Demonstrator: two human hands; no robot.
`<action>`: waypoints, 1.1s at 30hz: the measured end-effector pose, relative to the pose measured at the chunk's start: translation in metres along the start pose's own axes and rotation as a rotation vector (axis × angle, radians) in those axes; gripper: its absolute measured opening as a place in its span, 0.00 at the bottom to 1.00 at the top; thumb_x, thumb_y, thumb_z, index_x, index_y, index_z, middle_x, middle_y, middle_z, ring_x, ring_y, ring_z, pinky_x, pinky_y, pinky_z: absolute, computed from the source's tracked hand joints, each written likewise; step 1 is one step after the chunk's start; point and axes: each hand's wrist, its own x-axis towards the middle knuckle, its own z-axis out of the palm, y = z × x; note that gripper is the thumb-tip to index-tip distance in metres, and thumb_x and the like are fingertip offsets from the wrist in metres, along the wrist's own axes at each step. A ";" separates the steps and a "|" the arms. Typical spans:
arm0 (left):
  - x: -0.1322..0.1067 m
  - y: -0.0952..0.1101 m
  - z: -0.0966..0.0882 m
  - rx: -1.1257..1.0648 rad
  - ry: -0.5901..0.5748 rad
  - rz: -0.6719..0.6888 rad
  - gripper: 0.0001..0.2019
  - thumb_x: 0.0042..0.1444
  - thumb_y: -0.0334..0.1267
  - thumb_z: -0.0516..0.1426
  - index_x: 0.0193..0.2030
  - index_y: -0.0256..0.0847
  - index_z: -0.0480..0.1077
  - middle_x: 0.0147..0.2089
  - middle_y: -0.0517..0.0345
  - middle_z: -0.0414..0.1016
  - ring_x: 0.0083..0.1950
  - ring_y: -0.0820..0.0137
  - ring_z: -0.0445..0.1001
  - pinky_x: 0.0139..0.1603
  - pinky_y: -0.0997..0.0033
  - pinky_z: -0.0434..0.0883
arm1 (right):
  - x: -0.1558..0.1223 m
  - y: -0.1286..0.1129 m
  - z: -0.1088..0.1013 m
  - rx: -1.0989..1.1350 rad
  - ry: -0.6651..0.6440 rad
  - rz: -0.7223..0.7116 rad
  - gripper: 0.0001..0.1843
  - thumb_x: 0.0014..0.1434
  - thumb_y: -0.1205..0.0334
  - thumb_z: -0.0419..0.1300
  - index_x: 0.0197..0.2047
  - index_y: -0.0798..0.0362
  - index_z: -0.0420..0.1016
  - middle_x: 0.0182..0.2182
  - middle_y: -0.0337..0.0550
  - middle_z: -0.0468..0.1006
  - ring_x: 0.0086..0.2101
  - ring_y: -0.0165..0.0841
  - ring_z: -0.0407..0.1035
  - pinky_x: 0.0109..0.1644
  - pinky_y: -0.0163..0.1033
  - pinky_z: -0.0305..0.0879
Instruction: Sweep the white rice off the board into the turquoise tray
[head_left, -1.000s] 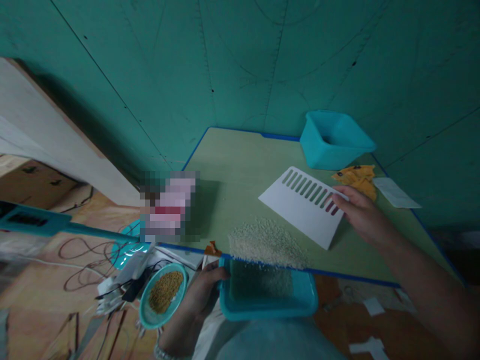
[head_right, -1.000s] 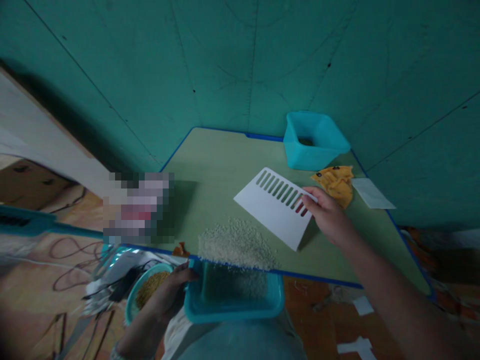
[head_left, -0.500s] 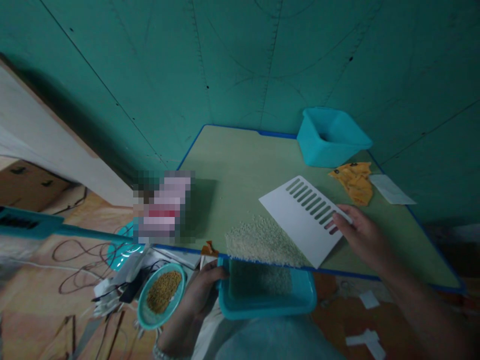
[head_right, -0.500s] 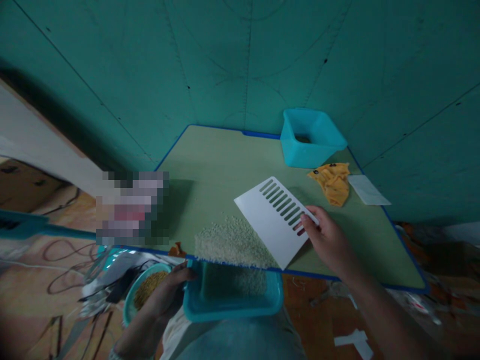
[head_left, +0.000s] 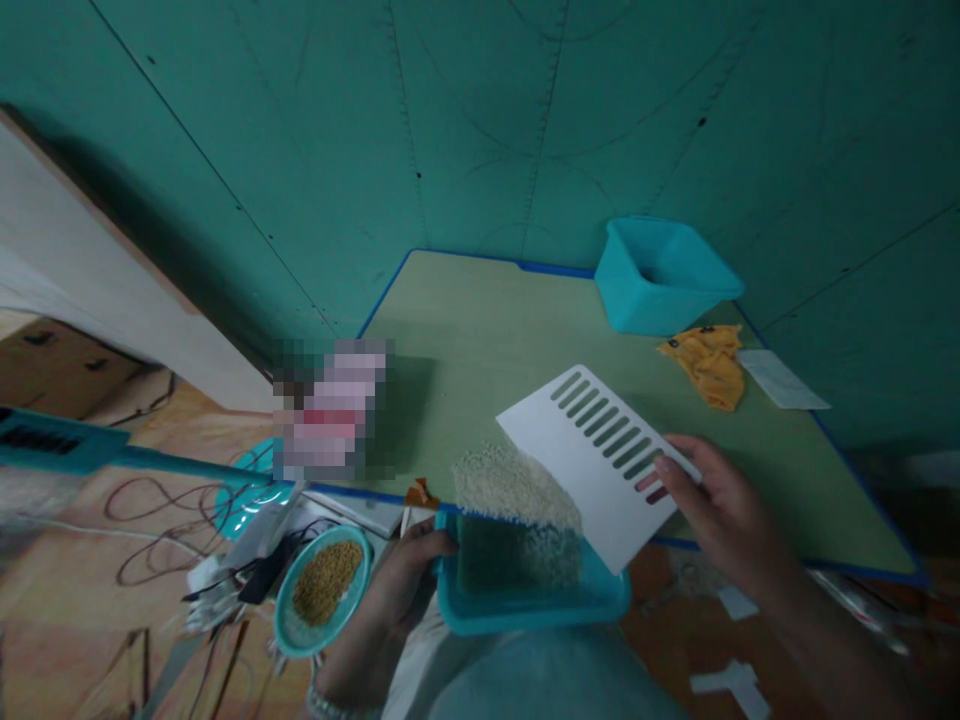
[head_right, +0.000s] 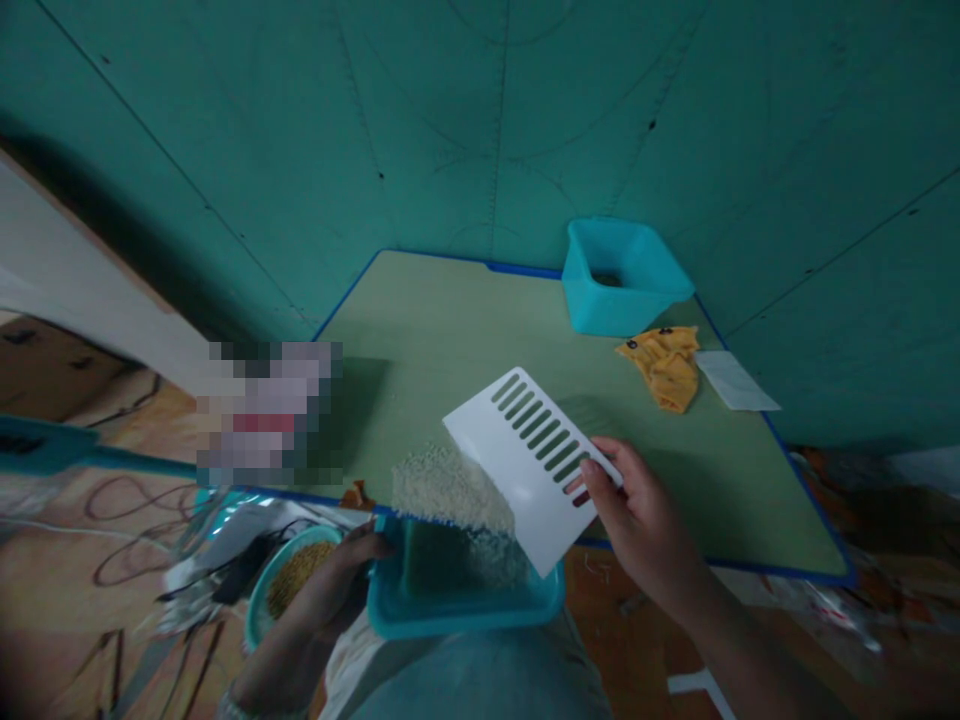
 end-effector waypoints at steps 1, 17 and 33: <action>0.000 -0.001 -0.001 0.002 -0.005 0.002 0.10 0.35 0.26 0.57 0.27 0.36 0.77 0.20 0.58 0.77 0.21 0.72 0.72 0.26 0.75 0.69 | 0.000 -0.003 -0.001 0.002 0.012 -0.011 0.18 0.56 0.45 0.54 0.42 0.49 0.65 0.26 0.43 0.76 0.26 0.38 0.71 0.28 0.39 0.68; -0.004 -0.002 -0.006 0.004 -0.059 0.032 0.10 0.39 0.26 0.55 0.29 0.35 0.76 0.21 0.57 0.77 0.24 0.70 0.74 0.27 0.75 0.69 | 0.144 -0.007 -0.022 0.018 -0.085 -0.113 0.16 0.50 0.51 0.57 0.39 0.50 0.67 0.23 0.37 0.72 0.24 0.34 0.67 0.28 0.38 0.62; -0.004 0.006 -0.010 0.015 -0.035 0.024 0.11 0.37 0.27 0.56 0.29 0.34 0.77 0.22 0.56 0.78 0.22 0.69 0.73 0.27 0.73 0.70 | 0.126 -0.019 0.041 -0.006 -0.389 -0.146 0.17 0.50 0.53 0.57 0.42 0.53 0.70 0.20 0.37 0.72 0.23 0.33 0.67 0.27 0.36 0.62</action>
